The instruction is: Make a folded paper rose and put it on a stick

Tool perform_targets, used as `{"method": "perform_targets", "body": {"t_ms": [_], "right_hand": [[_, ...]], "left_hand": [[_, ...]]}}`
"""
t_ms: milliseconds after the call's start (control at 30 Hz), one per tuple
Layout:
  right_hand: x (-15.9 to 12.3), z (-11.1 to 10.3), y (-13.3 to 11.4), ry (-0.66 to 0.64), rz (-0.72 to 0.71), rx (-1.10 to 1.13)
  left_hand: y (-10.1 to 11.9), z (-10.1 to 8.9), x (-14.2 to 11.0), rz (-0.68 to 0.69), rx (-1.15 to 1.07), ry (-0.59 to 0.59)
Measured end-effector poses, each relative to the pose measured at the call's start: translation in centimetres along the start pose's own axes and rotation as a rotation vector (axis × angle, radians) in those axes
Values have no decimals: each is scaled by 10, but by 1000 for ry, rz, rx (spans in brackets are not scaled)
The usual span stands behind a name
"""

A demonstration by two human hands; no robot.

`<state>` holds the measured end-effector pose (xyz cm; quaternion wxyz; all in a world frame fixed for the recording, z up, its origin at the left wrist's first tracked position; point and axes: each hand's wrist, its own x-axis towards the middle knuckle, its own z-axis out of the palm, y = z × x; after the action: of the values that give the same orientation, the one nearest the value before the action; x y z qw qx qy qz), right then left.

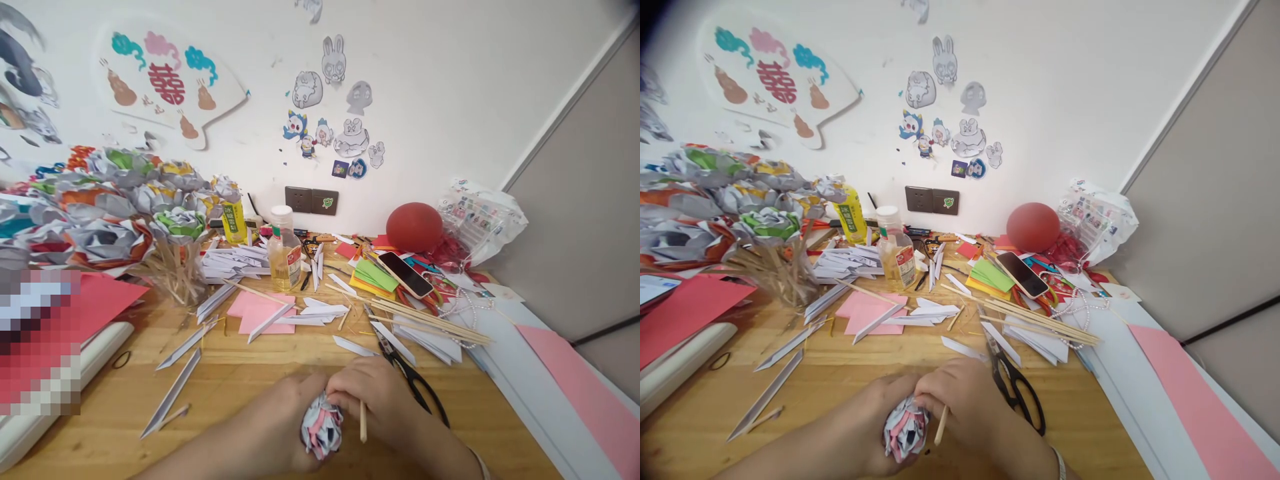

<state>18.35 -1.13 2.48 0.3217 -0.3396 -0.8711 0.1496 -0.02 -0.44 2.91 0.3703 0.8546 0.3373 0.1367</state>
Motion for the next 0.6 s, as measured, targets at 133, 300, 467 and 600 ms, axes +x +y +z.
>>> {"method": "perform_targets", "body": {"t_ms": [133, 300, 467, 600], "right_hand": [[-1, -2, 3, 11, -123, -125], [-1, -10, 2, 116, 10, -9], [-1, -6, 6, 152, 365, 128], [-2, 5, 10, 96, 385, 246]], "left_hand": [[-2, 2, 0, -21, -44, 13], [-7, 5, 3, -108, -195, 84], [-9, 6, 8, -265, -440, 236], [-10, 6, 13, -202, -678, 303]]}}
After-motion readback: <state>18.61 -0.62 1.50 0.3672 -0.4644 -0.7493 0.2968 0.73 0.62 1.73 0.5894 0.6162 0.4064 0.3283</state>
